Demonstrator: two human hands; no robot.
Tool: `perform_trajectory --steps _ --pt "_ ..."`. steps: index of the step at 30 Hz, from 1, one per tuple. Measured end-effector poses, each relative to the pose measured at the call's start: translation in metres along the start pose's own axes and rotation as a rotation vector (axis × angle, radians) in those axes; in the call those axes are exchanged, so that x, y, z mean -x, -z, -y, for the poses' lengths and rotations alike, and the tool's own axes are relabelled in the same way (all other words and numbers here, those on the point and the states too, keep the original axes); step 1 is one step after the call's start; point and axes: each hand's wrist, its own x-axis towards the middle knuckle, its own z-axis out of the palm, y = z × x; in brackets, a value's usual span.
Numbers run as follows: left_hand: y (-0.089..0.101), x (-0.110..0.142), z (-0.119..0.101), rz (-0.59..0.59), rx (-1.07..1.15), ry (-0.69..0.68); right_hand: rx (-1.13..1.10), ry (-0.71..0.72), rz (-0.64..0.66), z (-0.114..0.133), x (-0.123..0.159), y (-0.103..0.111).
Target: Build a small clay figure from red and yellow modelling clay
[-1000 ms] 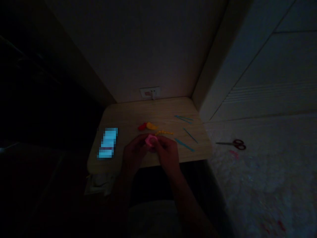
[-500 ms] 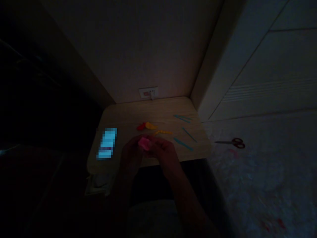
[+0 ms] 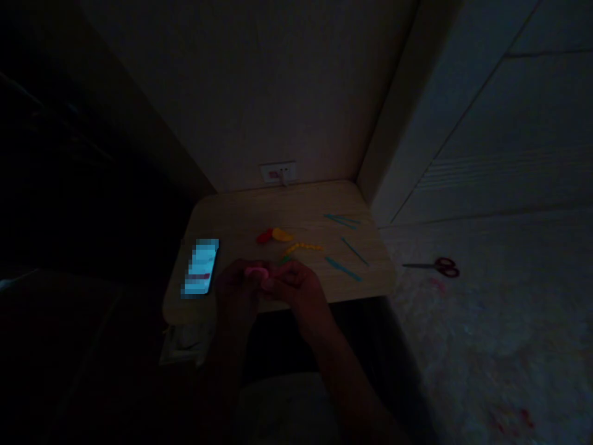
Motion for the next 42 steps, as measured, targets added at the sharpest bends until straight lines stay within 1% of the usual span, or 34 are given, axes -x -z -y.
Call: perform_trajectory --steps 4,7,10,15,17,19,23,27,32,35,38,42 --pt "0.001 -0.001 0.005 -0.043 -0.045 0.002 -0.014 -0.002 -0.002 0.001 0.001 -0.003" --pt "0.003 -0.001 0.009 -0.051 -0.094 -0.04 0.015 0.038 -0.021 0.003 0.001 -0.004" --pt "0.002 0.001 0.01 -0.004 -0.068 -0.092 0.007 0.073 -0.036 0.006 0.002 -0.004" --pt "-0.003 0.006 0.005 0.081 -0.011 -0.092 -0.042 0.078 -0.1 0.011 0.003 -0.004" --pt "-0.005 0.007 0.004 0.08 -0.043 -0.115 0.02 0.107 -0.105 0.012 0.003 -0.004" --pt "-0.006 0.007 0.003 0.071 -0.084 -0.145 0.134 0.153 -0.109 0.014 0.004 -0.005" --pt "-0.006 0.006 0.007 0.07 -0.104 -0.186 0.322 0.25 -0.164 0.013 0.004 -0.004" --pt "-0.005 0.005 0.012 0.033 -0.102 -0.155 0.4 0.269 -0.176 0.009 0.005 -0.002" --pt "-0.002 0.003 0.016 -0.052 -0.094 -0.124 0.407 0.268 -0.186 0.007 0.006 -0.002" --pt "0.001 0.001 0.017 -0.082 -0.1 -0.095 0.407 0.281 -0.179 0.006 0.005 -0.002" --pt "0.003 -0.001 0.013 -0.04 -0.072 -0.071 0.414 0.287 -0.163 0.007 0.004 -0.001" --pt "0.004 -0.002 0.006 0.037 0.076 -0.071 0.437 0.312 -0.14 0.009 0.004 0.001"
